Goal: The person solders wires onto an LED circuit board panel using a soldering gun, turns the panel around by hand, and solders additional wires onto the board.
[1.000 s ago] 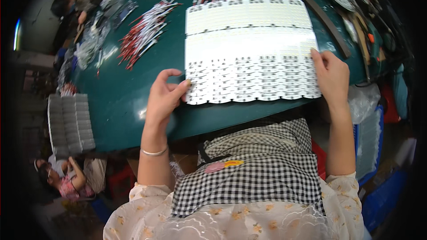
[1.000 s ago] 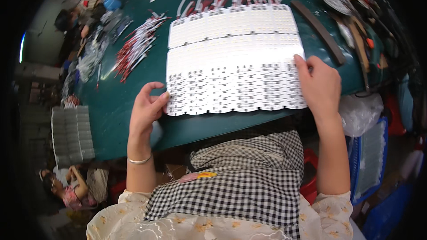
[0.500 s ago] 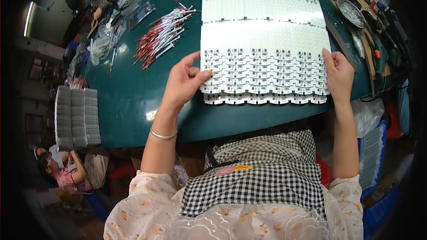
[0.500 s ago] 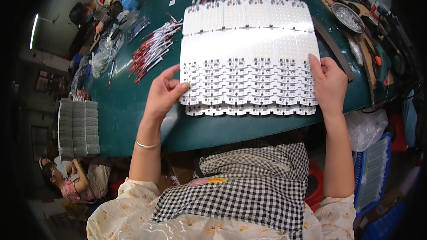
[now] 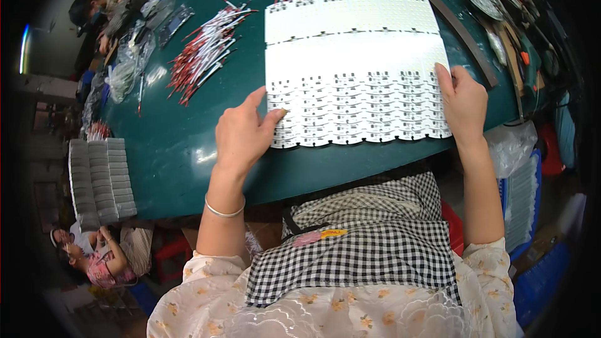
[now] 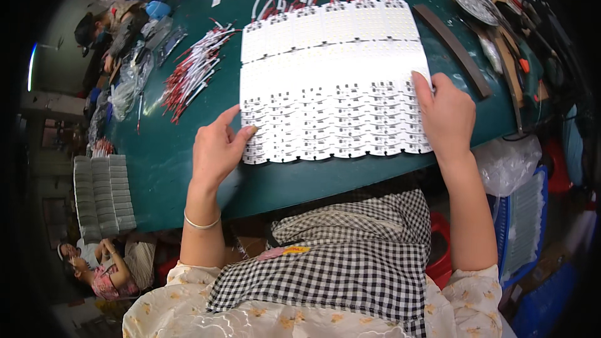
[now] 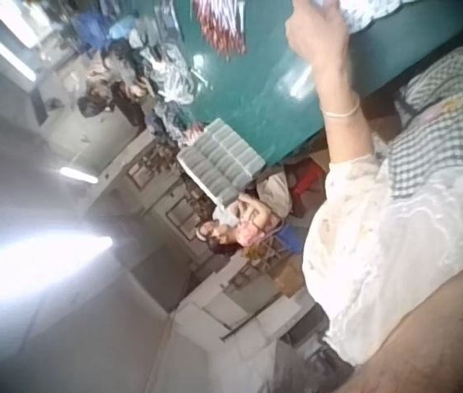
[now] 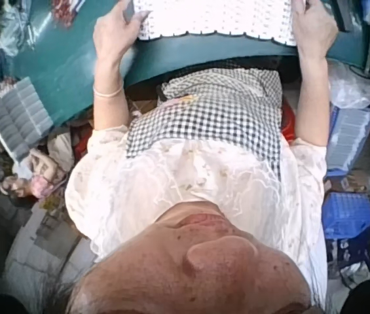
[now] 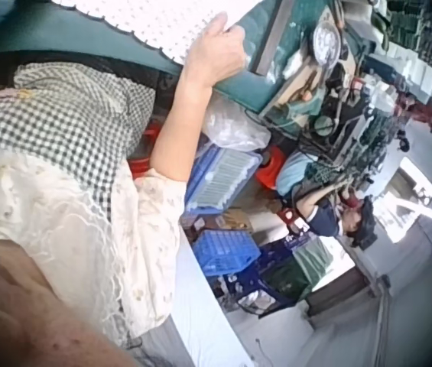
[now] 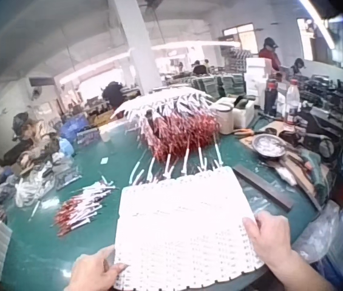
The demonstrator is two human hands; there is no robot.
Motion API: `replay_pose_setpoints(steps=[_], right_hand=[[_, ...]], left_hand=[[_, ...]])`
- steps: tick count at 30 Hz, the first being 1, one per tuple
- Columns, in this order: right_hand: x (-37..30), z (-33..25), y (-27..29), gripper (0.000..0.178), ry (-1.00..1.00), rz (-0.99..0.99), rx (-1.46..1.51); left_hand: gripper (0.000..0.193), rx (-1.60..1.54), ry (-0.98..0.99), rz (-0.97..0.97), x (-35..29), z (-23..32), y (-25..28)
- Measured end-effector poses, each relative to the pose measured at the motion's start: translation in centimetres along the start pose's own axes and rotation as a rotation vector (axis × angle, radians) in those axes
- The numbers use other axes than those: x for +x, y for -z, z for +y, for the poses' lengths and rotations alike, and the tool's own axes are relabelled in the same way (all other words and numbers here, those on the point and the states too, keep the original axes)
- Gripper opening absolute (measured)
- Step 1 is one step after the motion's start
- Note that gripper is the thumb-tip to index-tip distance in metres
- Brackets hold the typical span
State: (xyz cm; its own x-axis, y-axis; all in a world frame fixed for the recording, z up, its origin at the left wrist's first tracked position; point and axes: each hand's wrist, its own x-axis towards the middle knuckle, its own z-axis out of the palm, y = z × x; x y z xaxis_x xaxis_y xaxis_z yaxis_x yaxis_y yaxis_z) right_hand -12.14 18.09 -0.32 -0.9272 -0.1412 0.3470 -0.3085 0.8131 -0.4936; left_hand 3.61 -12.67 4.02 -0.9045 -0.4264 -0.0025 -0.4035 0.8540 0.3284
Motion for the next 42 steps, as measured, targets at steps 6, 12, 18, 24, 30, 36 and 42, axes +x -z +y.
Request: replay_pose_setpoints(steps=[6, 12, 18, 24, 30, 36, 42], right_hand=[[0.4, 0.1, 1.9, 0.048, -0.065, -0.126, 0.056], [0.3, -0.5, 1.7, 0.051, -0.137, -0.177, 0.101], [0.8, -0.6, 1.4, 0.057, -0.144, -0.132, 0.140], [1.4, 0.1, -0.1, 0.055, -0.160, -0.078, 0.324], [1.7, -0.4, -1.0, 0.058, 0.013, -0.059, -0.028], [0.8, -0.9, -0.2, 0.056, 0.080, -0.040, -0.202], [1.7, -0.5, 1.2, 0.054, 0.020, -0.142, -0.130]], left_hand=[[0.052, -0.179, 0.095, -0.041, -0.6, -1.2, -0.8], [0.059, -0.421, 0.173, -0.090, -1.5, -0.8, -0.3], [0.063, -1.146, 0.306, -0.283, -0.8, -2.1, 0.7], [0.058, -1.056, 0.137, -0.195, 0.5, -2.3, 0.2], [0.050, -0.479, 0.015, -0.123, 1.7, -3.0, -1.7], [0.049, -0.271, -0.046, -0.075, 0.7, -1.7, -1.0], [0.046, -0.071, -0.026, 0.032, -0.2, -0.9, -1.1]])
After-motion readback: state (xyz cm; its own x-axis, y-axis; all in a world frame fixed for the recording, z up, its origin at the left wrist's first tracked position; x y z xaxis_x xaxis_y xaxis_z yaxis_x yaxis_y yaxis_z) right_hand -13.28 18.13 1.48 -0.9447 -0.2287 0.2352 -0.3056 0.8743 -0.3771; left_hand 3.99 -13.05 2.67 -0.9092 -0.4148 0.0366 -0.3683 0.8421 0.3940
